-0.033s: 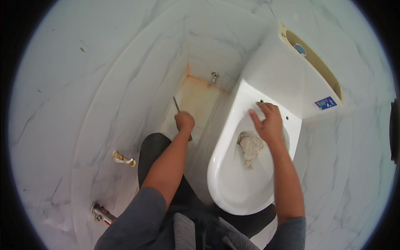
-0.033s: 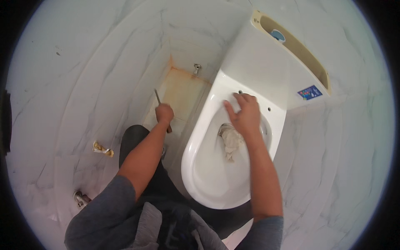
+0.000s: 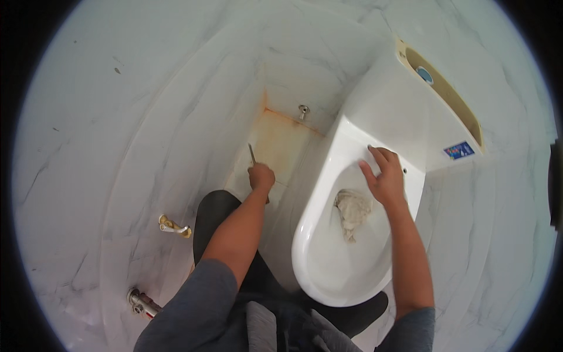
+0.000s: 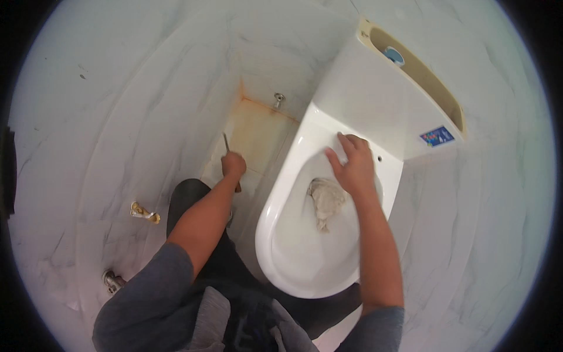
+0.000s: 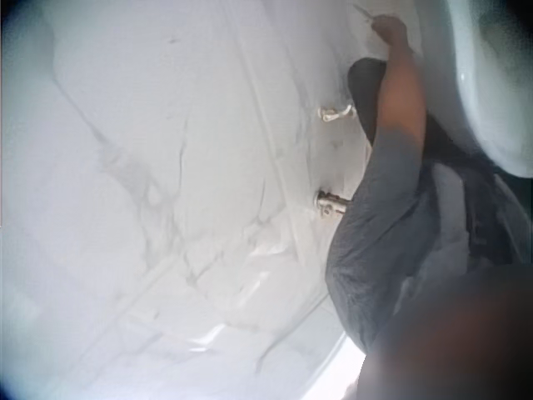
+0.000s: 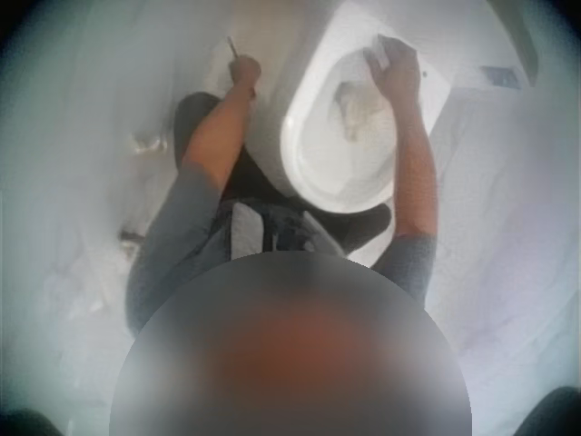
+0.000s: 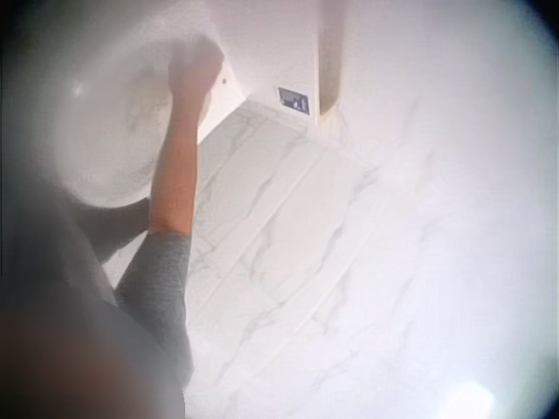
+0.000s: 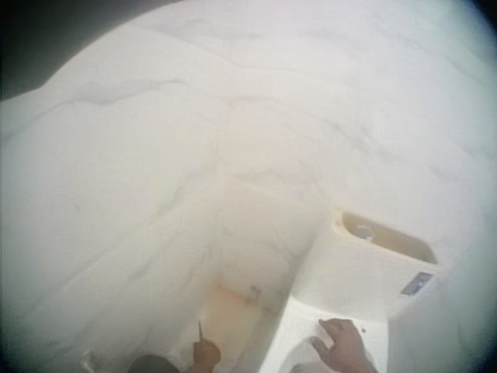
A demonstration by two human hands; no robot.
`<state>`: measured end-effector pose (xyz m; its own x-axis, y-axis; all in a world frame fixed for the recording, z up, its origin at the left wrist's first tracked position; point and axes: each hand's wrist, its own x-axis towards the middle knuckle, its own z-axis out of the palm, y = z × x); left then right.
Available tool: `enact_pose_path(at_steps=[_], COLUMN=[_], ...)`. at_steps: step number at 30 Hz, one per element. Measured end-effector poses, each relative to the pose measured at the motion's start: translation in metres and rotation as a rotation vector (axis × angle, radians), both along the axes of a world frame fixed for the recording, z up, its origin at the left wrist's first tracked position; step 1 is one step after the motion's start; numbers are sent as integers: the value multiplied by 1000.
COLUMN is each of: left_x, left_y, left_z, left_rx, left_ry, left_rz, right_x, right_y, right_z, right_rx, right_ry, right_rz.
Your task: The person installs a toilet by tightening bolts with a green pipe wrench, then uses a screwdriver and hammer to secure the base. They repeatedly adjust the toilet position and wipe the rim and bowl with a cloth.
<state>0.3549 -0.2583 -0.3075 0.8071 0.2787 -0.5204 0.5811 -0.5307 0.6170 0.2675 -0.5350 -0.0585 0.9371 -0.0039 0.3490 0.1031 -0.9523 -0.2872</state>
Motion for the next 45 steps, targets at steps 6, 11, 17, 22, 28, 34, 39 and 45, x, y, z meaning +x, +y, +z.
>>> enact_pose_path(at_steps=[6, 11, 17, 22, 28, 34, 39, 45], left_x=[-5, -24, 28, 79, 98, 108, 118, 128], left_y=[13, 2, -83, -132, -156, -164, -158, -134], left_z=[-87, -128, -129, -131, -153, -150, -140, -145], left_rx=[167, 615, -138, -200, 1, 60, -17, -38], left_ry=[-27, -549, -369, -343, -402, -360, -127, -292], left_rz=[-271, -315, -293, -373, -574, -519, -540, -638], right_x=[-10, -5, -3, -3, -5, -5, -4, -4], right_y=[-104, -122, -125, -126, -131, -130, -130, -131], right_z=[-1, -20, -28, -33, -39, -39, -38, -39], right_rx=[-532, -524, -510, -511, -517, -496, -499, -490], right_ry=[399, 360, 321, 281, 280, 276, 274, 272], right_rz=[389, 434, 439, 435, 427, 419, 421, 424])
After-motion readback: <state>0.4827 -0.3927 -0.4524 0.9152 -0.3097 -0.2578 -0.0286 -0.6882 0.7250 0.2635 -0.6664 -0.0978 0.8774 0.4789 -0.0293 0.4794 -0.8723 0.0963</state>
